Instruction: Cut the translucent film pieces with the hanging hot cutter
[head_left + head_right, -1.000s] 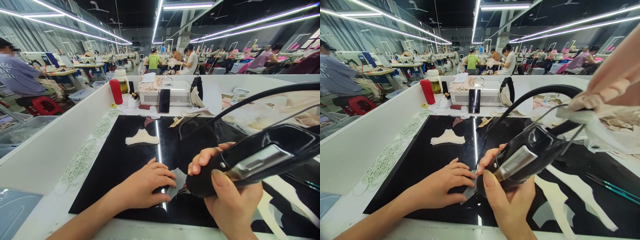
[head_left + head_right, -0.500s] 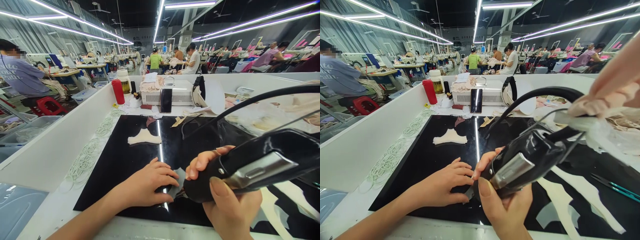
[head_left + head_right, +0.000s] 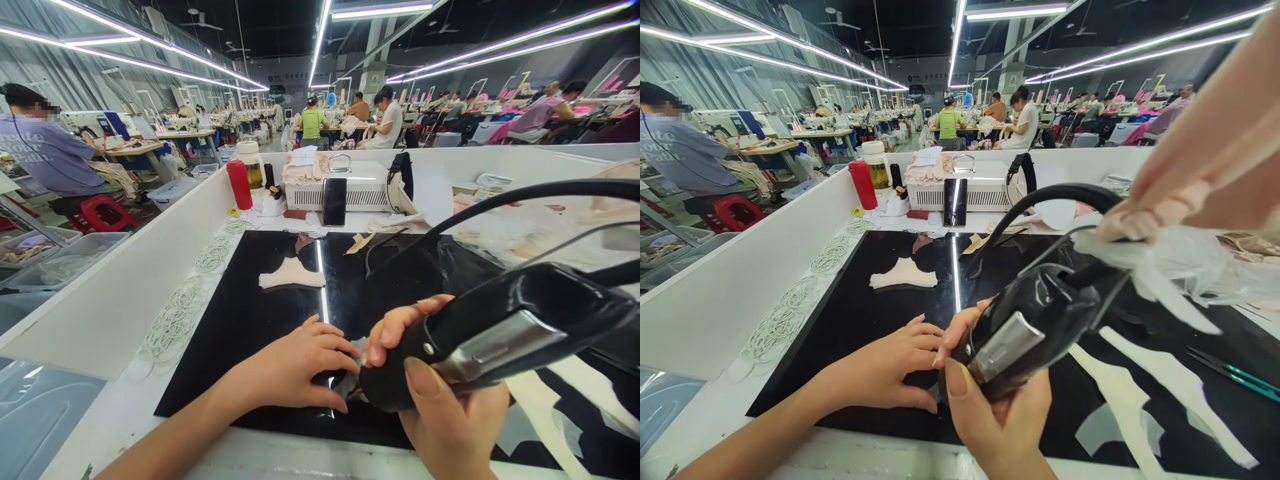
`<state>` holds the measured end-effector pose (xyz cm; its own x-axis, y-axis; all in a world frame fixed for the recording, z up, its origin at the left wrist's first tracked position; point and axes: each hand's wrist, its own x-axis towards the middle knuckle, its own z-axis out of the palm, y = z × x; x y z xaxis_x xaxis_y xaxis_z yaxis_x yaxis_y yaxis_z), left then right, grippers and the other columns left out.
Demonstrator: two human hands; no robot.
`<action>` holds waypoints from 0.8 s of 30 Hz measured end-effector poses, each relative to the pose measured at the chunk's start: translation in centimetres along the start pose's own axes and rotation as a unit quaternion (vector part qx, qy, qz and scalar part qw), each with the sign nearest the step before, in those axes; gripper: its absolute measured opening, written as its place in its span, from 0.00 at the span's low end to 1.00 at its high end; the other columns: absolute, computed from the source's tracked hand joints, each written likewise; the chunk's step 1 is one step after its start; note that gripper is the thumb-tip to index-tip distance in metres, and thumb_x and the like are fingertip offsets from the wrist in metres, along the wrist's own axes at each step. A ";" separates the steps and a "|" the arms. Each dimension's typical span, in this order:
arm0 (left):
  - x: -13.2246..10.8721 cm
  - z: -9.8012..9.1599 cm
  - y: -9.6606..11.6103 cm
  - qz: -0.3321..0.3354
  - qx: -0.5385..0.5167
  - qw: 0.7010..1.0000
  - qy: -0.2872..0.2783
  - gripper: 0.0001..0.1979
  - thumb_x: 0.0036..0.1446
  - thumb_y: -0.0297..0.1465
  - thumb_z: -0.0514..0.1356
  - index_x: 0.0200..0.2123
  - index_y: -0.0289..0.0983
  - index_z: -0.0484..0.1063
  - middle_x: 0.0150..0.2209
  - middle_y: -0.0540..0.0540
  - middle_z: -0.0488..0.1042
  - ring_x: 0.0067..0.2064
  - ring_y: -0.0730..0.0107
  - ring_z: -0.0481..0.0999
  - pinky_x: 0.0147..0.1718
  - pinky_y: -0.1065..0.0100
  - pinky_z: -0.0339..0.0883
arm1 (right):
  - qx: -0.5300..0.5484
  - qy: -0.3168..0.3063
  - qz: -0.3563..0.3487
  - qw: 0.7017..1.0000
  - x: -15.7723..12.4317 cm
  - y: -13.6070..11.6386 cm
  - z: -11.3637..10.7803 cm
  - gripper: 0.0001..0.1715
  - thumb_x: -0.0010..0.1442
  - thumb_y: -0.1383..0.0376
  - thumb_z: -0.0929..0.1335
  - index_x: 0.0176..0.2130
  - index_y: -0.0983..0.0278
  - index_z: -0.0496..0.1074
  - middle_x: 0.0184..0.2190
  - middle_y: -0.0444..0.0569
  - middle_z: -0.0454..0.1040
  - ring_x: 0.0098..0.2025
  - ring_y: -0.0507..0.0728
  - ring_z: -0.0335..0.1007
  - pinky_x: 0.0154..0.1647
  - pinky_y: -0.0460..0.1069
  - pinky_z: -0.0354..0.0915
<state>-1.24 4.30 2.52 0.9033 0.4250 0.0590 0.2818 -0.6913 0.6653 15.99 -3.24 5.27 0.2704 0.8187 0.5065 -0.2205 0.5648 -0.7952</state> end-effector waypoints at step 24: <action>0.2 1.3 1.4 -0.025 0.087 0.996 -0.007 0.27 0.63 0.42 0.68 0.63 0.44 0.70 0.65 0.44 0.70 0.68 0.51 0.65 0.70 0.37 0.45 | -0.036 0.101 -0.049 0.993 2.6 -0.5 -2.8 0.19 0.62 0.62 0.76 0.50 0.54 0.69 0.33 0.41 0.74 0.29 0.54 0.72 0.31 0.54 0.72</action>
<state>-0.23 2.66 2.48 0.8910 0.4537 0.0182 0.3765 -0.7607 0.5288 19.46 -1.65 6.08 0.4718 0.7182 0.5115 -0.1176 0.6262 -0.7708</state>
